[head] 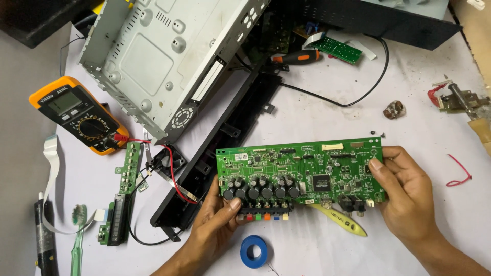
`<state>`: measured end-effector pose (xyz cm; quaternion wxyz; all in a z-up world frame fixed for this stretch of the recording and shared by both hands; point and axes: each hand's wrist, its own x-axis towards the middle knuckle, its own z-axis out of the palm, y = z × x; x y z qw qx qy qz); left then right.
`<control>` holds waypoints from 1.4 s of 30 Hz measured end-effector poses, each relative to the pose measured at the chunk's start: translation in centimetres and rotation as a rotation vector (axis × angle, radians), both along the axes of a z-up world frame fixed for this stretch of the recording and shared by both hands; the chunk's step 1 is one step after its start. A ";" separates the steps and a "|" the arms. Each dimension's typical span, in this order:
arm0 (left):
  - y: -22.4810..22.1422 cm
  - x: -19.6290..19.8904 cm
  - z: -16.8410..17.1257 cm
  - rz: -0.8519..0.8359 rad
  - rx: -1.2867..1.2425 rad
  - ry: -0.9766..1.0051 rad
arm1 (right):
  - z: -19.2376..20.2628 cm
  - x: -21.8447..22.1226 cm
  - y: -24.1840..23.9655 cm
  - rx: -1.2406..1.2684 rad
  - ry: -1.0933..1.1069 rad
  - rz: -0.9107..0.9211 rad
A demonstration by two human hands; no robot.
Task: Cleaning a circuit board with a brush and soldering components on it using a soldering iron.
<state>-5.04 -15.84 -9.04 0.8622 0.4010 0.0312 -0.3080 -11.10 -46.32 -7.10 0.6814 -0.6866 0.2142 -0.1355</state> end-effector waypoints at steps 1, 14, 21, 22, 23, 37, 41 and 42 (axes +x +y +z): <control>0.0 0.1 0.0 0.001 -0.001 -0.002 | 0.0 0.0 0.0 -0.001 -0.002 0.001; 0.1 0.2 -0.2 -0.022 -0.005 -0.005 | 0.5 -0.6 0.1 -0.216 0.046 0.022; 0.5 0.1 -0.7 -0.011 -0.006 0.069 | -0.3 -1.4 0.0 -0.258 0.025 0.027; 0.4 0.2 -0.5 -0.010 -0.007 0.069 | -0.5 -1.5 -0.1 -0.259 0.025 0.028; 0.3 0.3 -0.3 -0.027 -0.036 0.043 | -0.7 -1.7 -0.1 -0.283 0.025 0.032; 0.4 0.3 -0.1 0.003 -0.013 0.002 | -0.9 -2.4 0.3 -0.286 -0.098 0.089; 0.3 0.2 0.1 0.014 -0.007 0.010 | -1.4 -2.7 0.3 -0.240 -0.158 0.133; 0.3 0.2 0.0 0.024 -0.027 0.023 | -1.5 -2.7 0.3 -0.216 -0.175 0.141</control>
